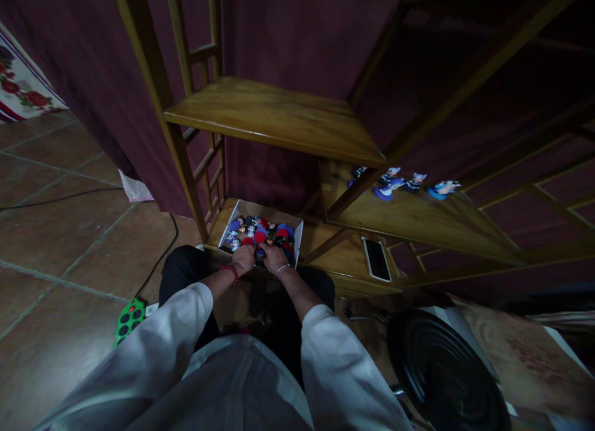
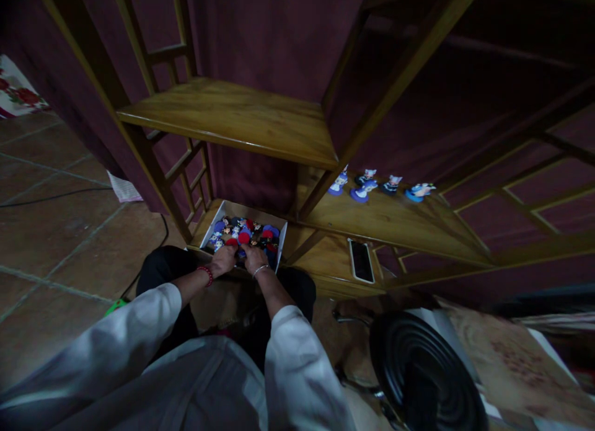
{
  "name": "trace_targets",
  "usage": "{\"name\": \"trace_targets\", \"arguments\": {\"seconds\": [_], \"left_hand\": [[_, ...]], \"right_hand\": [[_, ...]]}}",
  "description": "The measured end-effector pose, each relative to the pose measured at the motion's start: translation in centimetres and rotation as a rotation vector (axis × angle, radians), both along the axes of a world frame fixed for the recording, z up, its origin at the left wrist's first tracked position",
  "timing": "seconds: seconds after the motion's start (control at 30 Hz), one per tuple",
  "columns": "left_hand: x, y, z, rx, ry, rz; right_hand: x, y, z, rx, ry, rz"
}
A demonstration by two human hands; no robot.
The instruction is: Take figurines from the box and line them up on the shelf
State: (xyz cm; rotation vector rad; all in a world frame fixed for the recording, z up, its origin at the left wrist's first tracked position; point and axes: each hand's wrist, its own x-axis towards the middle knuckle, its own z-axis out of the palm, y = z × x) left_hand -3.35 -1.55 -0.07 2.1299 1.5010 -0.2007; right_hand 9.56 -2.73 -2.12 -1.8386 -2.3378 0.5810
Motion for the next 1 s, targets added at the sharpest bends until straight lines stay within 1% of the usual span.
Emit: {"name": "trace_targets", "arguments": {"seconds": [0.4, 0.73, 1.0], "left_hand": [[0.01, 0.1, -0.09, 0.032, -0.017, 0.002], [0.21, 0.28, -0.18, 0.037, -0.006, -0.022], [0.25, 0.46, -0.52, 0.065, -0.016, -0.068]], "right_hand": [[0.15, 0.19, -0.7, 0.015, 0.035, 0.026], [0.07, 0.19, -0.14, -0.003, -0.066, 0.046], [-0.02, 0.39, -0.1, -0.023, -0.059, 0.097]]}}
